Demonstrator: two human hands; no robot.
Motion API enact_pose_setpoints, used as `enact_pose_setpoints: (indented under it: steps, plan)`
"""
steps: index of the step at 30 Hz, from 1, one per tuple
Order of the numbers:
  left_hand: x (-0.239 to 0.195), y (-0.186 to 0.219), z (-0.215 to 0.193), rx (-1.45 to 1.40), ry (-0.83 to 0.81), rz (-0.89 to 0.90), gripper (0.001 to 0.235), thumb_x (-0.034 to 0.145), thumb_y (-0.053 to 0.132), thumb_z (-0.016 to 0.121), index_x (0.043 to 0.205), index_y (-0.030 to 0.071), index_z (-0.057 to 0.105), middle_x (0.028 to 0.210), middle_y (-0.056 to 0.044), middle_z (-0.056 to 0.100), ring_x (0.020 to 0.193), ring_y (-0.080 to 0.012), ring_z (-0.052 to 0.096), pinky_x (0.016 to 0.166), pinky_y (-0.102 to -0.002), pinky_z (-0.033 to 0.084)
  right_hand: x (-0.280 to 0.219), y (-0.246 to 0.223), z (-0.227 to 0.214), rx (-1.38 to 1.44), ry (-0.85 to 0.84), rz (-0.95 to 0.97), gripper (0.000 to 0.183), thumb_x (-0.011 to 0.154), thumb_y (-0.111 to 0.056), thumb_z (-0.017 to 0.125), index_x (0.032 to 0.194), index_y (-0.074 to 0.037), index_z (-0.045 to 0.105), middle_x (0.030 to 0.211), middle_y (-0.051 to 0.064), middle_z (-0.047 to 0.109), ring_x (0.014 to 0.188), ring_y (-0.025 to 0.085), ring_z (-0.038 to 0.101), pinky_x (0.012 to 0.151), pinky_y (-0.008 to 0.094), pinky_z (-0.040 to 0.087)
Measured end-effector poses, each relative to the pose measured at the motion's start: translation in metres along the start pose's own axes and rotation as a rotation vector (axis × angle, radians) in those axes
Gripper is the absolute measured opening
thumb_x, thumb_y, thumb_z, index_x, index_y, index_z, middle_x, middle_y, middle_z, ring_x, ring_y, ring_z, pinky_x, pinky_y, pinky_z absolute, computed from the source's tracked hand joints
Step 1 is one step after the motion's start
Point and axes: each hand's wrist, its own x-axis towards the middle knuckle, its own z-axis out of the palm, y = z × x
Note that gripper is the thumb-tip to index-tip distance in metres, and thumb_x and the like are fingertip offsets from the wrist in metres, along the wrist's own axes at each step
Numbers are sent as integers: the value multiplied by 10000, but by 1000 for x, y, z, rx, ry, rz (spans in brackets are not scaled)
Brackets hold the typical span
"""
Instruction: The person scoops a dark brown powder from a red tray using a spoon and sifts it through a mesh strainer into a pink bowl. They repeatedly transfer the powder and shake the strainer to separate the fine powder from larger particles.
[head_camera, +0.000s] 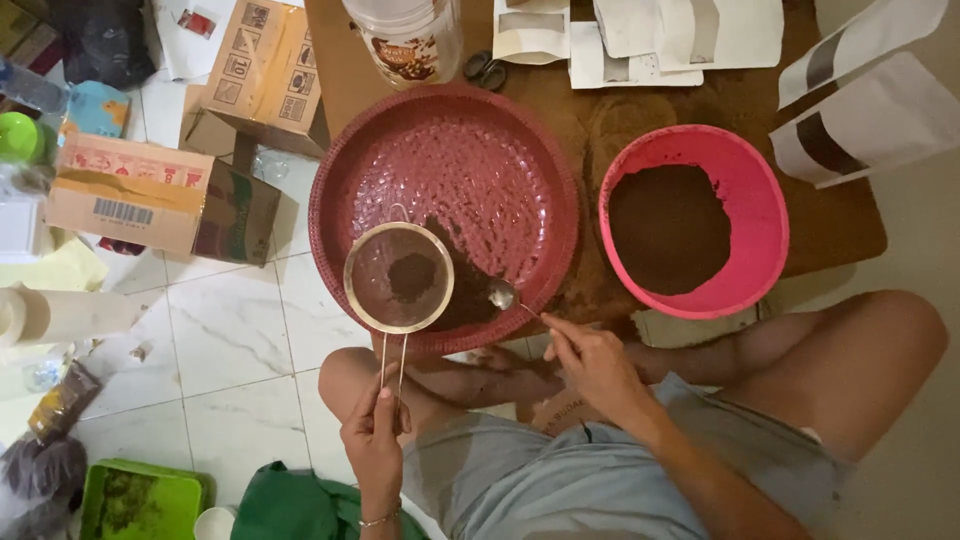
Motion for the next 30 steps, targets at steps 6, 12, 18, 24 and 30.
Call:
enact_pose_setpoints:
  steps: [6, 12, 18, 24, 30]
  plan:
    - [-4, -8, 9, -133, -95, -17, 359, 1014, 108, 533, 1298, -32, 703, 645, 16, 460, 572, -88, 388, 507, -224, 300, 14, 39, 13, 258, -33, 122, 358, 971, -201, 585, 1291, -114, 719, 818, -40, 775, 537, 91, 478, 492, 232, 413]
    - [-13, 5, 33, -146, -111, -49, 366, 1015, 131, 540, 1307, -18, 702, 585, 5, 481, 539, -89, 405, 499, -217, 339, -7, 27, 3, -252, -50, 102, 921, 903, -397, 645, 1617, -63, 168, 1316, 161, 587, 1035, 347, 678, 855, 446, 565]
    - [-22, 0, 70, -287, -196, -3, 373, 1012, 118, 530, 1296, -60, 694, 616, -41, 537, 578, -121, 475, 577, -251, 427, -50, -14, -7, -30, -514, 20, 550, 907, -379, 670, 1412, -209, 533, 1122, -34, 697, 885, 106, 675, 798, 276, 563]
    - [-19, 10, 101, -277, -48, 6, 360, 997, 138, 589, 1291, -27, 715, 797, -74, 682, 607, -104, 499, 543, -207, 395, -7, 22, 72, 879, -521, -5, 345, 968, -5, 524, 1291, -33, 642, 1014, 15, 655, 913, 99, 556, 840, 231, 462]
    - [-26, 18, 130, -353, -12, 20, 374, 1023, 148, 549, 1318, -35, 690, 775, -103, 698, 630, -101, 538, 548, -205, 410, -3, 41, 65, 1069, -792, 200, 101, 1076, -185, 560, 982, -149, 562, 874, -31, 590, 734, 63, 504, 659, 214, 399]
